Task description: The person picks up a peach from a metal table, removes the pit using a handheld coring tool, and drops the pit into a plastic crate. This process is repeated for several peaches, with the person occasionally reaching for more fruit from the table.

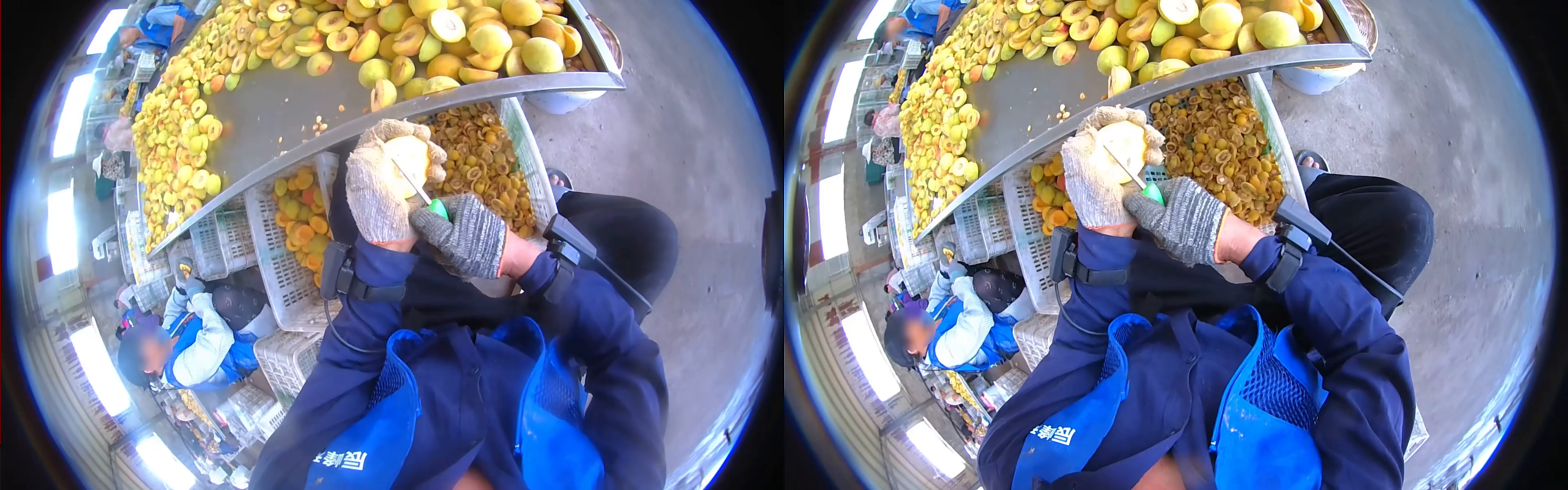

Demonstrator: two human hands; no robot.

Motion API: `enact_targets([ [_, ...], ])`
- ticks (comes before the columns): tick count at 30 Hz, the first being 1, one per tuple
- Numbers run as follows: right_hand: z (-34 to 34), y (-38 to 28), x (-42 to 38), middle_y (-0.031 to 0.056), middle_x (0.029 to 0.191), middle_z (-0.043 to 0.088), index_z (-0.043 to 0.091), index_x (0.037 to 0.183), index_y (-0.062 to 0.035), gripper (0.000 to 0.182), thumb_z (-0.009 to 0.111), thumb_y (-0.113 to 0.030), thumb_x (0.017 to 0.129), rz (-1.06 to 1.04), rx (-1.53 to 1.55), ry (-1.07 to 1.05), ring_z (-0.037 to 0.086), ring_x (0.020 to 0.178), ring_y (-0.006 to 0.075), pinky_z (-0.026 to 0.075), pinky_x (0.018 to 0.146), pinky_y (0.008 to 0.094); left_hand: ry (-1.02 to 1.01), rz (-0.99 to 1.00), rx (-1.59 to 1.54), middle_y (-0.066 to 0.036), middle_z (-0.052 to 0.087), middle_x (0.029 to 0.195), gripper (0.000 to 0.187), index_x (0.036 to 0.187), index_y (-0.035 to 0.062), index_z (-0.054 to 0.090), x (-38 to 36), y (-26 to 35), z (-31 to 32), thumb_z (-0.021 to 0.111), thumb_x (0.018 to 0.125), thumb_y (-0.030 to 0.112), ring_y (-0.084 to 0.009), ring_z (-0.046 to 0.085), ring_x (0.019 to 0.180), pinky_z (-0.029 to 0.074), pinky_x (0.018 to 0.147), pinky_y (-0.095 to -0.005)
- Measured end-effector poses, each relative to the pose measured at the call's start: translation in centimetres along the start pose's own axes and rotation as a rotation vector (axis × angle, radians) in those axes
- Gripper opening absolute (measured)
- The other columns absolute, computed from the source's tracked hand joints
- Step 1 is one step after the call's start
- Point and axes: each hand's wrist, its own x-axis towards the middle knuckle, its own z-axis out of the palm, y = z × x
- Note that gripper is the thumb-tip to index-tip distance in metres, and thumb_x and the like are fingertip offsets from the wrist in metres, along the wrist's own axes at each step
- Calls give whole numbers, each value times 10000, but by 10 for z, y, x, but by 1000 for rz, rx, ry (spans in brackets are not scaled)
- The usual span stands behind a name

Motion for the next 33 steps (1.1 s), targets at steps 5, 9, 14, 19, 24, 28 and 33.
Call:
enact_targets([
  [5, -5, 3, 1, 65, 657, 590, 593, 945, -75, 150, 526, -206, 971, 475, 424, -172, 603, 550, 226, 472, 496, 346, 22, -185, -129, -216, 670, 933, 424, 1005, 0, 593, 0, 4, -2, 450, 980, 398, -319, 662, 643, 548, 507, -369],
  [9, -2, 21, -1, 66, 661, 574, 579, 1022, -79, 155, 604, -112, 873, -133, -218, -139, 622, 573, 247, 481, 499, 364, 62, -229, -25, -226, 672, 924, 445, 991, -1, 590, 5, 4, -8, 431, 983, 414, -314, 660, 637, 532, 486, -355],
  [14, 3, 28, -2, 70, 683, 575, 556, 1133, -94, 326, 624, -72, 815, -285, -319, -93, 628, 591, 264, 490, 507, 377, 85, -56, 164, -227, 673, 888, 441, 984, 5, 593, -2, 1, -6, 437, 982, 417, -321, 659, 632, 523, 468, -356],
  [19, 6, 31, -1, 60, 622, 549, 582, 1033, -108, 158, 617, -165, 890, -261, -172, -123, 571, 500, 230, 451, 443, 339, 91, -326, 118, -200, 673, 790, 571, 926, -40, 632, 4, 7, -9, 372, 972, 466, -285, 642, 588, 545, 511, -357],
  [24, 1, 8, -7, -18, 517, 430, 513, 726, -131, 442, 508, -461, 1019, 611, 917, -265, 399, 399, 100, 331, 386, 263, -55, -385, 184, -207, 670, 816, 545, 957, -52, 628, 6, 12, -13, 413, 959, 449, -301, 651, 615, 542, 540, -360],
  [28, 11, 24, -15, -41, 496, 354, 436, 709, -163, 472, 494, -519, 1014, 434, 1424, -526, 321, 374, 84, 285, 358, 257, -244, -249, 311, -202, 660, 825, 561, 915, -50, 638, 4, 14, -4, 409, 949, 460, -293, 642, 631, 529, 551, -362],
  [33, 12, 11, -17, -35, 499, 357, 442, 731, -152, 473, 502, -532, 1006, 393, 1409, -477, 332, 384, 91, 283, 362, 260, -60, 77, -73, -247, 644, 959, 538, 1023, -9, 622, 1, -11, 9, 440, 967, 494, -360, 656, 712, 522, 488, -375],
])
